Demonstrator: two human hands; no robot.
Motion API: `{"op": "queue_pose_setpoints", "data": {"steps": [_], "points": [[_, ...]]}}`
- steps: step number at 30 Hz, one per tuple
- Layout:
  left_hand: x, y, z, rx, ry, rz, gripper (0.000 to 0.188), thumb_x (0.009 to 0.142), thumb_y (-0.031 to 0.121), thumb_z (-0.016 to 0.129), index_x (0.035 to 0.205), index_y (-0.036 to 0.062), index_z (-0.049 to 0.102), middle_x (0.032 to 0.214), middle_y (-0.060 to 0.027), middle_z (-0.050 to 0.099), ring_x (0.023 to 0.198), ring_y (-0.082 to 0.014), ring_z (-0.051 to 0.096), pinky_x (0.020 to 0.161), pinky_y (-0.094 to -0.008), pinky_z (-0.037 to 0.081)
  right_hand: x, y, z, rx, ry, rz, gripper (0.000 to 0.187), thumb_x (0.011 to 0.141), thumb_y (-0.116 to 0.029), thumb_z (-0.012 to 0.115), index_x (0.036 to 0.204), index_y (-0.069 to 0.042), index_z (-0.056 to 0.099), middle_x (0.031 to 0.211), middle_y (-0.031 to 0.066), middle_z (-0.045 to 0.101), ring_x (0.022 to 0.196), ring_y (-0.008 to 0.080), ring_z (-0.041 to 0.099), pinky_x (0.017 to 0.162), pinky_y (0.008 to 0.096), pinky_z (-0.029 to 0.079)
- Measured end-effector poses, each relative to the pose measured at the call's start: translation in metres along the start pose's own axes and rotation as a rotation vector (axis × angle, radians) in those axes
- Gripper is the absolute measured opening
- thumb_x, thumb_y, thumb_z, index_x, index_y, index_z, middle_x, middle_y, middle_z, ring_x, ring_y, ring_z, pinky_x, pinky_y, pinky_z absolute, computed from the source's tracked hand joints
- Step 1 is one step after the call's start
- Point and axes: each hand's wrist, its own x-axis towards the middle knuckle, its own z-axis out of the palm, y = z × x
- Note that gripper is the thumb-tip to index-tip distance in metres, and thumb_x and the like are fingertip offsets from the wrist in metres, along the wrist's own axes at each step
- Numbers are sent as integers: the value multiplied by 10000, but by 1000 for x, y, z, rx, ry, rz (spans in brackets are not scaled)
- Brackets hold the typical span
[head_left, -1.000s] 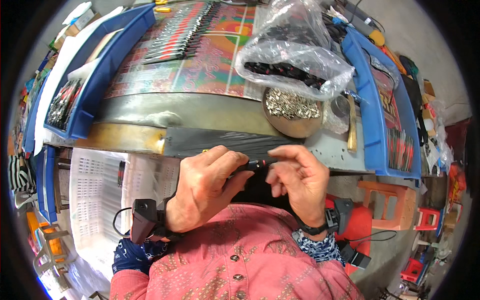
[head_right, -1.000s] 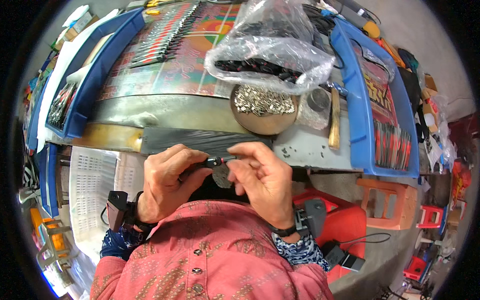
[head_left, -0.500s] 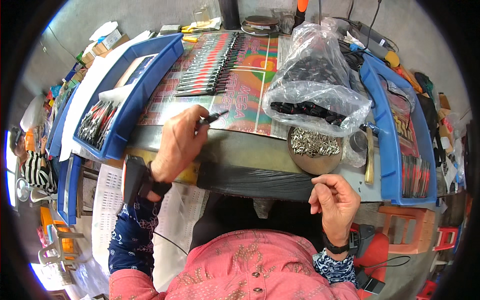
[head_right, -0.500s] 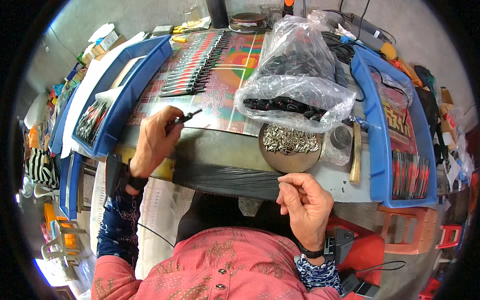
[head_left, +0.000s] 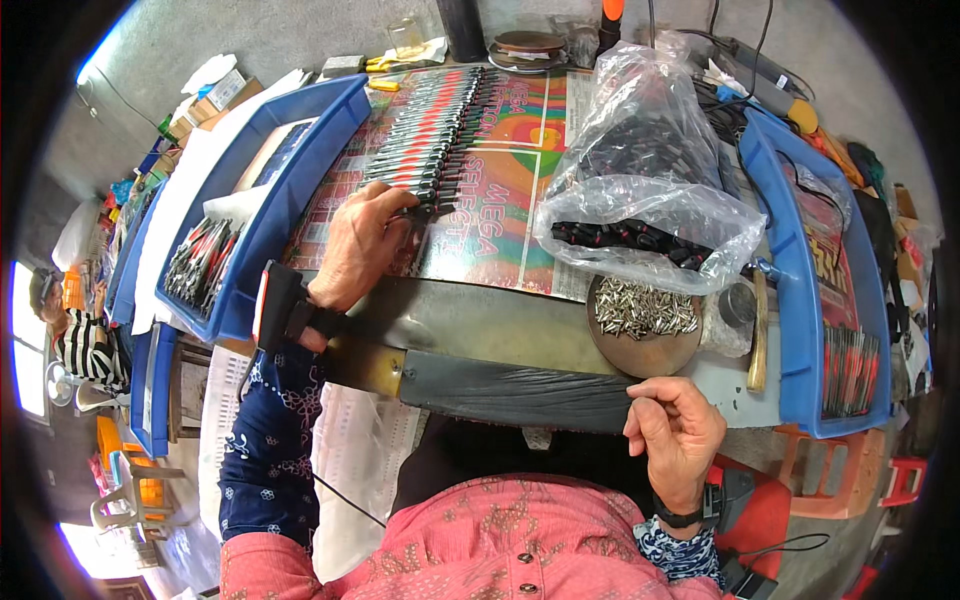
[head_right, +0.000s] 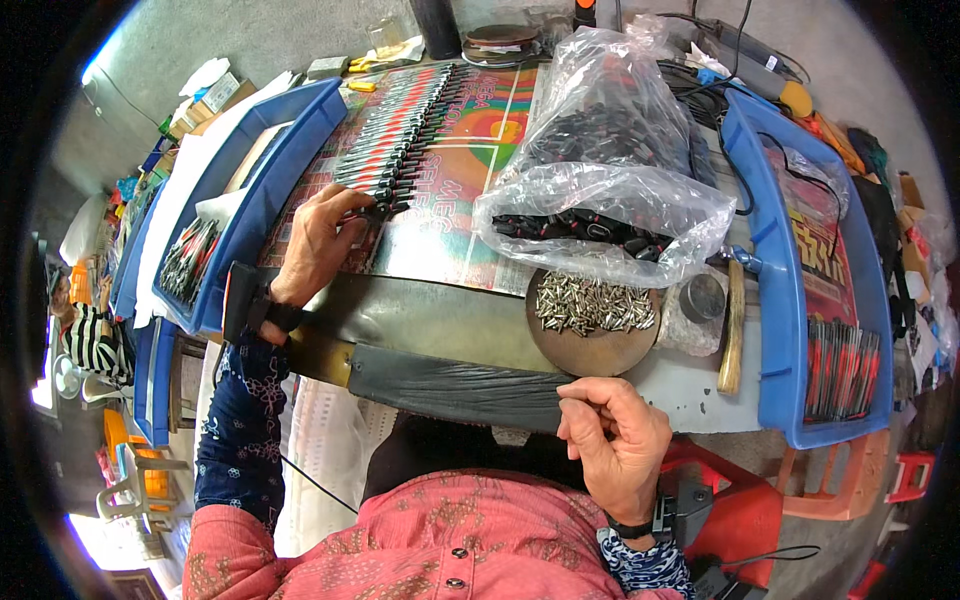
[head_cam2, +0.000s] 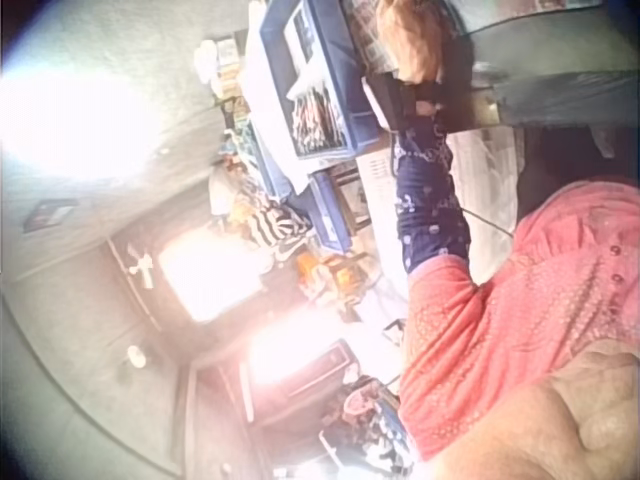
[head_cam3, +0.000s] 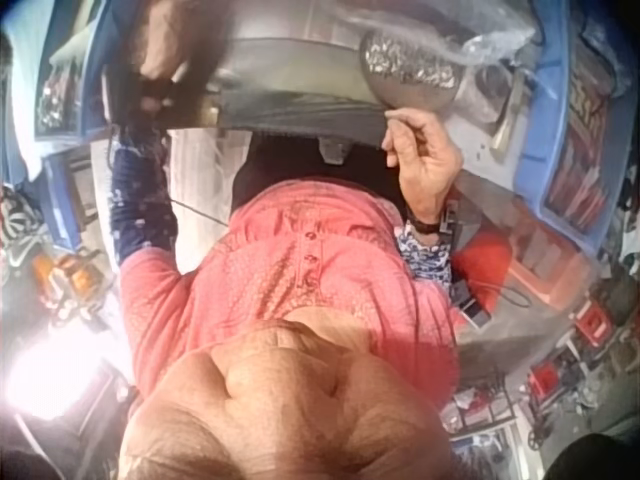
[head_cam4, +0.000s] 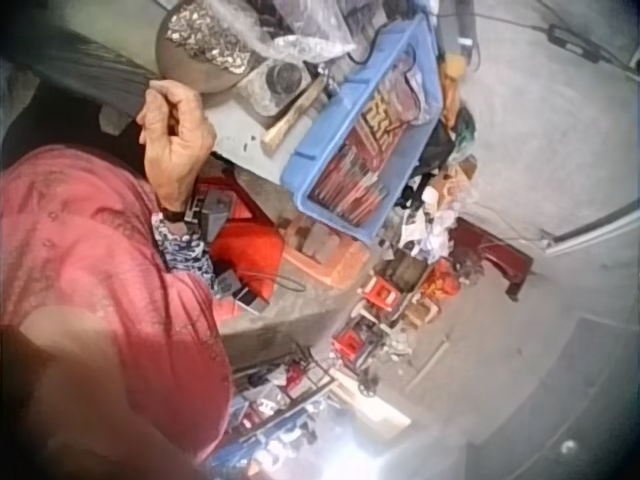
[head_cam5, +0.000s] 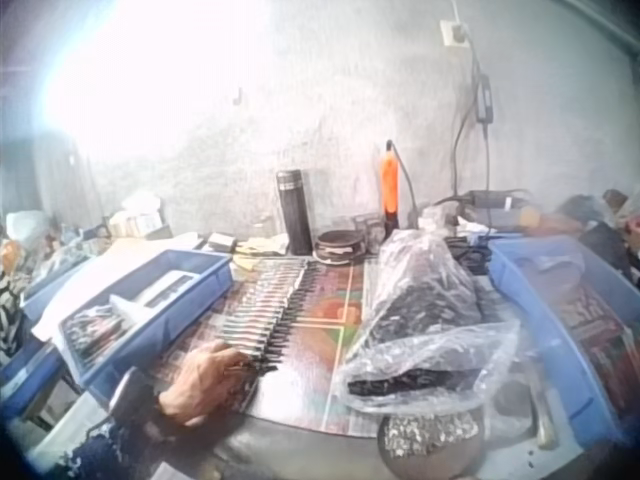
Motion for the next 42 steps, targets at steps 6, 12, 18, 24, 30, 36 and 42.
{"op": "queue_pose_setpoints", "data": {"steps": [6, 12, 18, 24, 30, 36, 42], "points": [[4, -4, 3, 79, 25, 47, 244, 755, 12, 673, 995, 51, 689, 942, -137, 627, 936, -346, 599, 824, -428, 482, 0, 3, 0, -17, 5, -14, 97, 938, -15, 620, 1015, 41, 640, 698, 42, 612, 574, 66, 568, 490, 190, 436], [4, -7, 7, 90, 47, 54, 238, 765, 8, 664, 995, 62, 692, 957, -126, 627, 957, -340, 593, 844, -430, 480, 0, 3, -1, -15, -11, -23, 103, 946, -30, 623, 1019, 40, 639, 705, 40, 613, 579, 67, 568, 484, 192, 431], [2, -10, 11, 109, 113, 76, 282, 753, -24, 682, 1024, 53, 691, 996, -130, 654, 938, -339, 628, 820, -411, 510, -2, 3, 2, -59, 6, -35, 110, 951, -43, 625, 1025, 37, 636, 705, 35, 612, 577, 61, 559, 492, 191, 425], [-9, 2, -4, 96, 212, 121, 229, 767, -9, 695, 989, 49, 695, 989, -121, 656, 937, -325, 622, 827, -406, 500, -6, 4, 6, -52, 62, 4, 94, 938, -4, 598, 1016, 27, 642, 707, 31, 612, 564, 53, 533, 501, 186, 410], [-43, 3, -49, 207, 196, 73, 146, 787, 20, 705, 929, 54, 698, 921, -94, 672, 863, -314, 638, 769, -402, 508, -5, 7, 8, -89, 77, -17, 87, 947, -50, 610, 988, 19, 641, 677, 29, 590, 543, 61, 526, 465, 186, 401], [-67, -33, -113, 385, 344, -105, 102, 820, 10, 687, 908, 42, 728, 861, -122, 686, 749, -275, 679, 676, -338, 537, -5, 11, 7, -111, 76, -15, 90, 952, -68, 619, 986, 12, 642, 673, 28, 583, 535, 61, 519, 459, 188, 398], [-86, -69, -155, 296, 282, -448, 116, 842, 128, 677, 893, 41, 734, 778, -149, 694, 717, -297, 687, 649, -362, 519, -4, 8, 10, -153, 75, -25, 87, 953, -72, 621, 980, 8, 641, 676, 22, 580, 544, 51, 516, 456, 183, 390]]}}
